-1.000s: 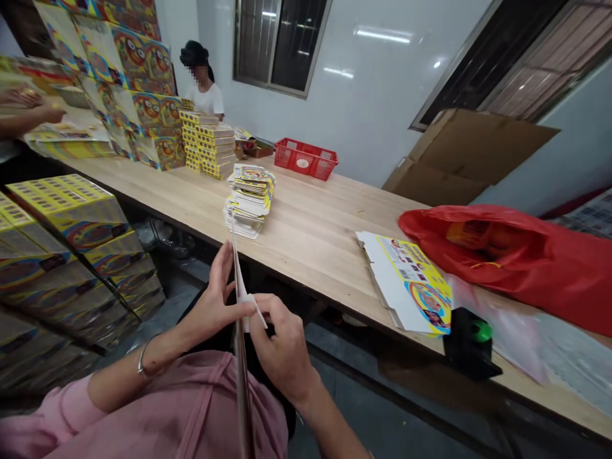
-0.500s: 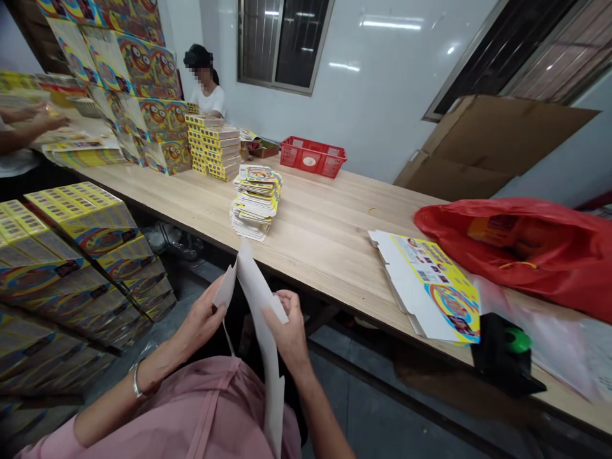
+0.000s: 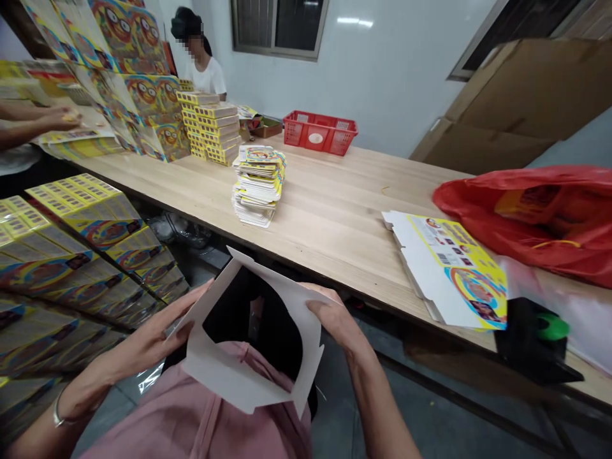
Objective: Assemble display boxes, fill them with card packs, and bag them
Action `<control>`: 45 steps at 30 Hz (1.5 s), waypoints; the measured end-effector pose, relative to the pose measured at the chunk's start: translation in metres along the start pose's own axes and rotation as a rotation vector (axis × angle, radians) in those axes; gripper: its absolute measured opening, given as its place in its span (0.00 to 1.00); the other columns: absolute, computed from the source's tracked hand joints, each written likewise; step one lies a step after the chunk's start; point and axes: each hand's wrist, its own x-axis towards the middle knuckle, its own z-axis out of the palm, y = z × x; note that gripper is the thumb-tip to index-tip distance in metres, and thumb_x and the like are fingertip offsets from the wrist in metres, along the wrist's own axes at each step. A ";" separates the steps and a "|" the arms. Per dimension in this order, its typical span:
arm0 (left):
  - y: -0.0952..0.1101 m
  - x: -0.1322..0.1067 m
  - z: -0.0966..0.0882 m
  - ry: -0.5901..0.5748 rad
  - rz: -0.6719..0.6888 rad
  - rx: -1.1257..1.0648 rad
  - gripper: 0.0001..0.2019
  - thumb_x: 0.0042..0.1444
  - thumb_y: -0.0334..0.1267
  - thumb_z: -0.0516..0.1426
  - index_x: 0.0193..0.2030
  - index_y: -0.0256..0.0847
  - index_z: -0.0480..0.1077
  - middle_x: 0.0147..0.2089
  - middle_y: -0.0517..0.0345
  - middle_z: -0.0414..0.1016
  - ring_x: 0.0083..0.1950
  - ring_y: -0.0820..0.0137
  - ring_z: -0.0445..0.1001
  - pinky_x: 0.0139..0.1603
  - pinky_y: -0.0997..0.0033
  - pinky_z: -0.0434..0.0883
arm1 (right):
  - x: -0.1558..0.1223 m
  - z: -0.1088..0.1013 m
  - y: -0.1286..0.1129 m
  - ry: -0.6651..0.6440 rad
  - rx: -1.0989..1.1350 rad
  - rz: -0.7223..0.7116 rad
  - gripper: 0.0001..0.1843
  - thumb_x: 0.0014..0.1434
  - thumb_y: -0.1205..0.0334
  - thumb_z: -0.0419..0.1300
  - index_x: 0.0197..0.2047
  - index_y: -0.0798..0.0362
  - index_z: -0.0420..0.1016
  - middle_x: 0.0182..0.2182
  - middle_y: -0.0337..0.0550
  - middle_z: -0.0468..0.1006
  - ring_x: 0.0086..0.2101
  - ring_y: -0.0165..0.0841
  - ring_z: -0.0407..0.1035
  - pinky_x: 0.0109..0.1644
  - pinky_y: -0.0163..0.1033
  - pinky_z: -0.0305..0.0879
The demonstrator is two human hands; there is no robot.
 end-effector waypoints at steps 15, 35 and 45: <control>-0.037 0.080 -0.007 -0.133 -0.024 -0.630 0.41 0.58 0.72 0.42 0.65 0.46 0.67 0.69 0.48 0.65 0.72 0.53 0.59 0.72 0.49 0.54 | 0.017 0.025 -0.022 -0.284 0.042 0.017 0.11 0.51 0.58 0.60 0.34 0.48 0.84 0.34 0.41 0.85 0.38 0.42 0.78 0.45 0.46 0.75; -0.001 0.121 0.002 -0.528 -0.128 -0.201 0.43 0.51 0.50 0.66 0.73 0.54 0.54 0.66 0.59 0.70 0.59 0.56 0.74 0.55 0.67 0.72 | 0.071 0.021 0.012 0.026 0.727 0.083 0.13 0.46 0.61 0.67 0.37 0.47 0.72 0.47 0.43 0.81 0.56 0.40 0.71 0.65 0.51 0.63; -0.004 0.117 -0.007 -0.640 -0.091 -0.208 0.44 0.51 0.45 0.66 0.73 0.58 0.52 0.69 0.61 0.65 0.63 0.56 0.70 0.58 0.66 0.70 | -0.018 -0.017 0.031 -0.259 0.289 0.223 0.46 0.53 0.36 0.66 0.70 0.42 0.58 0.70 0.48 0.58 0.68 0.45 0.54 0.70 0.57 0.50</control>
